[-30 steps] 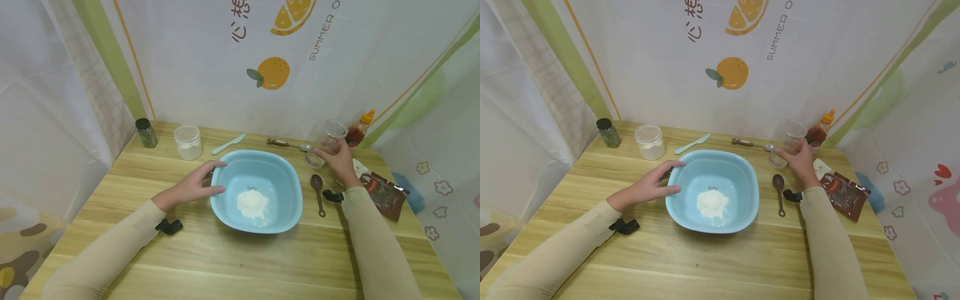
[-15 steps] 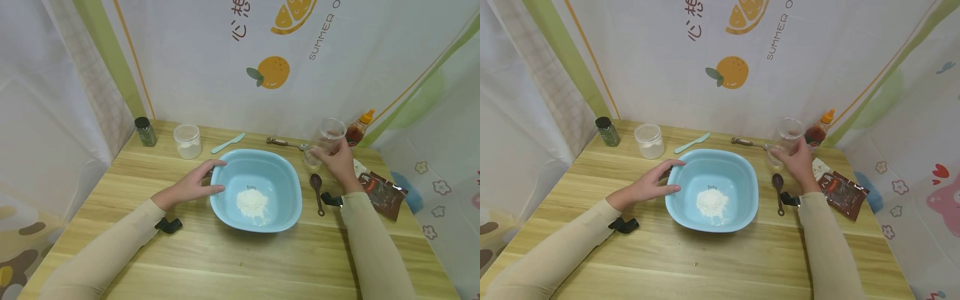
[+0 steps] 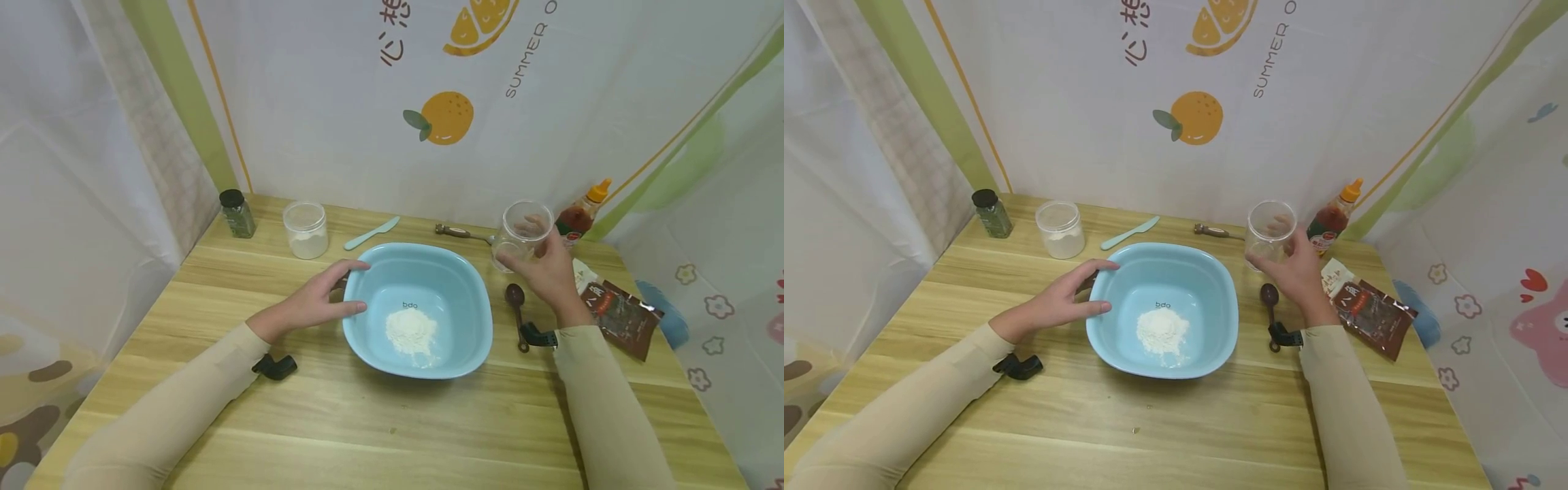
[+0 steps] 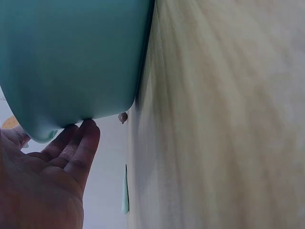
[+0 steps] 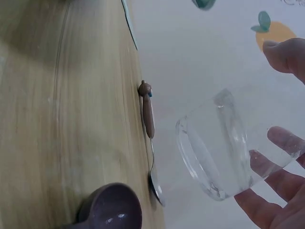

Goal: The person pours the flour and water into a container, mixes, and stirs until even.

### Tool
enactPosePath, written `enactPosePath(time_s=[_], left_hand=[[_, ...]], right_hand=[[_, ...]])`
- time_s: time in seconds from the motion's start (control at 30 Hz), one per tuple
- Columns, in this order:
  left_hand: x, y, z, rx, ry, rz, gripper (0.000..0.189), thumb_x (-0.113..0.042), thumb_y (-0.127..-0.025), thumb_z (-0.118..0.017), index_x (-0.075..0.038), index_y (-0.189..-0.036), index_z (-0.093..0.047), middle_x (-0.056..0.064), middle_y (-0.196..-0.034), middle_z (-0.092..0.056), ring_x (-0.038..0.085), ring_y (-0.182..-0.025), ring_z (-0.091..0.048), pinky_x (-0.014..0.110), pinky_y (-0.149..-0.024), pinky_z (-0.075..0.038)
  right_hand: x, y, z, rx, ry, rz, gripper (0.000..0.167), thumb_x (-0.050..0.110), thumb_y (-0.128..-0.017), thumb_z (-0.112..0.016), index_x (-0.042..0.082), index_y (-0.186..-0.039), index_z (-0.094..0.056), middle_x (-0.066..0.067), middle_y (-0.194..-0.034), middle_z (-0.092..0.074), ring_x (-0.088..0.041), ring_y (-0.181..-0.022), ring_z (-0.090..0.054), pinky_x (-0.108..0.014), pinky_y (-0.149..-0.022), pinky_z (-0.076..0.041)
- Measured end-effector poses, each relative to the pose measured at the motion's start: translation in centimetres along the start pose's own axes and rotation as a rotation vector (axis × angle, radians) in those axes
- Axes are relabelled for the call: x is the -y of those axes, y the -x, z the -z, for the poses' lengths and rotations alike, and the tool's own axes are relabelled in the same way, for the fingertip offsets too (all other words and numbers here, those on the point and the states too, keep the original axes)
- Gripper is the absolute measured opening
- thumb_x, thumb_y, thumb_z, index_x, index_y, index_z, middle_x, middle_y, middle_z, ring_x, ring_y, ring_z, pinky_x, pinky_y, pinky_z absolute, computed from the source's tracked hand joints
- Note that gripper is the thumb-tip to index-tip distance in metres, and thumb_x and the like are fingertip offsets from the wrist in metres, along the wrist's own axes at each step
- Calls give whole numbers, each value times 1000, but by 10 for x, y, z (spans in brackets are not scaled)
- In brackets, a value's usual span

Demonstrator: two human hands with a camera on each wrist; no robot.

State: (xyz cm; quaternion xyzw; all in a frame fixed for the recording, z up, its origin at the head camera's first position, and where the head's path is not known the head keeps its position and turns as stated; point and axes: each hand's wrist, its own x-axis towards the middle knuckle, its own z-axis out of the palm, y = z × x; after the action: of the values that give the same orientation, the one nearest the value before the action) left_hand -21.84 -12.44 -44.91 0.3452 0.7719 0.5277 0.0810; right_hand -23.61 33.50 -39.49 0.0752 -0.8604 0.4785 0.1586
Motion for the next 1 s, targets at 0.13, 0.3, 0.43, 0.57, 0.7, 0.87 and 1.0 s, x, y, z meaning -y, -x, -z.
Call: enactPosePath(time_s=[0.13,0.3,0.43,0.57,0.7,0.87,1.0], left_hand=[[0,-1,0,2,4,0,70,-13,-101,-81,-3,-161,-47,20,-165,-47,44,-139,-63,43,-101,-65],[1,-1,0,2,3,3,70,-14,-101,-81,-3,-162,-47,21,-165,-47,44,-139,-63,43,-100,-66],[1,0,0,3,-4,4,70,-15,-101,-81,-3,-162,-47,21,-165,-47,44,-139,-63,43,-101,-65],[1,0,0,1,-7,-3,70,-15,-101,-80,-3,-162,-47,21,-165,-47,44,-138,-64,42,-101,-65],[2,0,0,6,1,-12,70,-14,-101,-80,-2,-162,-46,21,-165,-47,45,-137,-64,42,-99,-66],[1,-1,-1,10,10,-4,70,-15,-102,-80,-2,-162,-46,21,-164,-47,45,-137,-64,44,-99,-66],[0,-1,-1,5,3,3,70,-15,-101,-80,-3,-162,-47,21,-164,-47,45,-137,-64,45,-100,-66]], right_hand=[[7,5,-2,4,38,37,87,18,-88,-98,21,-162,-51,-10,-155,-63,-32,-149,-53,-61,-125,-40],[11,9,-4,10,106,100,83,17,-87,-98,12,-158,-55,-15,-154,-64,-39,-149,-52,-67,-125,-39],[11,11,-5,0,187,137,84,18,-85,-99,13,-158,-57,-16,-154,-63,-43,-148,-53,-72,-121,-41],[9,14,-6,-14,250,166,85,19,-83,-100,15,-157,-59,-17,-151,-64,-43,-143,-56,-72,-116,-44],[6,16,-8,-23,273,214,85,14,-80,-101,14,-155,-60,-19,-147,-65,-44,-137,-60,-70,-112,-47],[4,17,-9,-33,316,270,84,6,-77,-102,10,-151,-61,-21,-147,-65,-46,-136,-60,-72,-111,-49],[2,17,-10,-37,349,312,84,3,-75,-102,7,-149,-62,-22,-147,-65,-47,-137,-60,-73,-112,-48]])
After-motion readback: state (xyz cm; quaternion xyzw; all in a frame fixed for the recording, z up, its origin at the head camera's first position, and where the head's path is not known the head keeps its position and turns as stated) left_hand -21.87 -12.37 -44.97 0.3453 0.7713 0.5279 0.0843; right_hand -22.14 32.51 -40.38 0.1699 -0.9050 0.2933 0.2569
